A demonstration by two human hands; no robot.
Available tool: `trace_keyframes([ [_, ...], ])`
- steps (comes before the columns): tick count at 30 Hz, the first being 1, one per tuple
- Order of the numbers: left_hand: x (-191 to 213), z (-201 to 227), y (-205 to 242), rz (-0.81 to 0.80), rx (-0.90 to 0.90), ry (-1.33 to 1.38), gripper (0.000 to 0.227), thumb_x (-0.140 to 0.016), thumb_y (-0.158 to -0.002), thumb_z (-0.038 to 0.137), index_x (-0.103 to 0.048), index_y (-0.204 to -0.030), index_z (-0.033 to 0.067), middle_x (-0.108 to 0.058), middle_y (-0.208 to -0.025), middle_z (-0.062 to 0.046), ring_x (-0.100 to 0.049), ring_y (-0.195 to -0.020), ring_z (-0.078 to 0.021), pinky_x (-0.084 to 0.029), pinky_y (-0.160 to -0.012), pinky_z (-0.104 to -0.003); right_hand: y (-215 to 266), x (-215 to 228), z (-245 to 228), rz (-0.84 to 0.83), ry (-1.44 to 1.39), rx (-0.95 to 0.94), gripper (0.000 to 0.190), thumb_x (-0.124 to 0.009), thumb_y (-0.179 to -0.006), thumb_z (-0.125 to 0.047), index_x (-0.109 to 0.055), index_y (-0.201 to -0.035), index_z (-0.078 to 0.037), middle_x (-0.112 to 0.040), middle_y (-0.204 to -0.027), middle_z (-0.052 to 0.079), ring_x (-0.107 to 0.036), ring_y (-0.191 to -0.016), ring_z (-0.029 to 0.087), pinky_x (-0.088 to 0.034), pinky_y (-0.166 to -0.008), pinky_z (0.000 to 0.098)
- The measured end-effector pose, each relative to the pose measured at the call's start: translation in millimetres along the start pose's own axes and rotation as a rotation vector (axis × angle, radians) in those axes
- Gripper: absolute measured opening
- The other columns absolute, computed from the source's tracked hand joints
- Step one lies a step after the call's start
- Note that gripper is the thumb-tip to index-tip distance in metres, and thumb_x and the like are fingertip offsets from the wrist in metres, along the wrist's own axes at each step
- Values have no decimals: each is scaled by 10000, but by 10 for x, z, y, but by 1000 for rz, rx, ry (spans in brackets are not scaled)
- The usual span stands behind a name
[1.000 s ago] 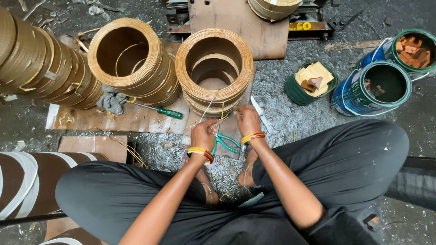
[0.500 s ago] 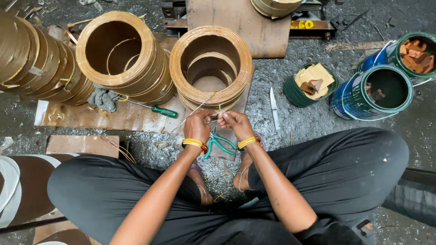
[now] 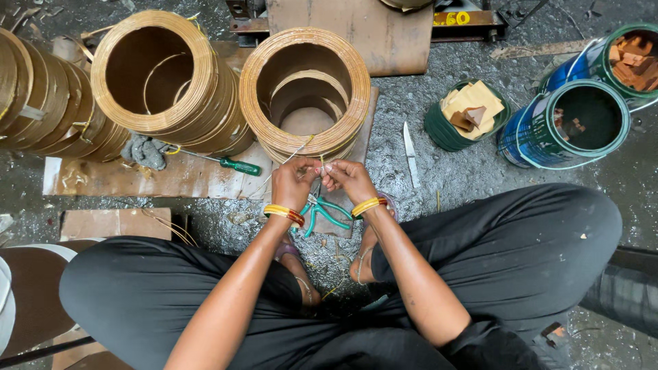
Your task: The person sits on the floor and winds copper wire around a cylindrical former to create a coil. They use pliers to cut and secure the wire, then use a knife to trim excess wire and adjust the coil's position.
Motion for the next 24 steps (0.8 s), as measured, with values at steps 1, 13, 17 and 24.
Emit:
trace_keyframes([
  [1, -9, -14, -20, 6, 4, 11, 140, -771, -834, 97, -796, -966, 59, -772, -866, -143, -732, -707, -227, -550, -670, -340, -2, 3, -5, -1, -1, -1, 232, -587, -1048, -173, -730, -991, 1, -707, -798, 33, -638, -700, 89, -543, -666, 250],
  [13, -127, -237, -118, -41, 167, 180, 137, -824, -808, 87, -814, -934, 34, -777, -753, -79, -667, -614, -82, -521, -569, -260, 39, 36, 40, -47, -127, -109, 222, -627, -1019, -224, -731, -963, -36, -704, -786, 17, -645, -677, 82, -529, -656, 229],
  [17, -110, -286, -126, -37, 176, 168, 146, -831, -796, 76, -809, -930, 23, -779, -767, -82, -672, -613, -84, -523, -569, -258, 28, 18, 80, -42, -149, -129, 234, -625, -1025, -226, -724, -942, -30, -708, -786, 18, -656, -677, 84, -555, -656, 242],
  [24, -99, -222, -117, -41, 176, 130, 147, -833, -799, 78, -809, -932, 22, -769, -735, -96, -671, -602, -92, -522, -566, -260, 24, 16, 87, -46, -144, -130, 222, -640, -1010, -226, -730, -951, -31, -692, -774, 13, -637, -668, 85, -531, -643, 241],
])
Point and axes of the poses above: each hand's wrist, its own y-axis away from the middle knuckle, its own x-axis out of the back of the hand, z = x × y, the point moved 10 cm from there along -y, towards the middle knuckle
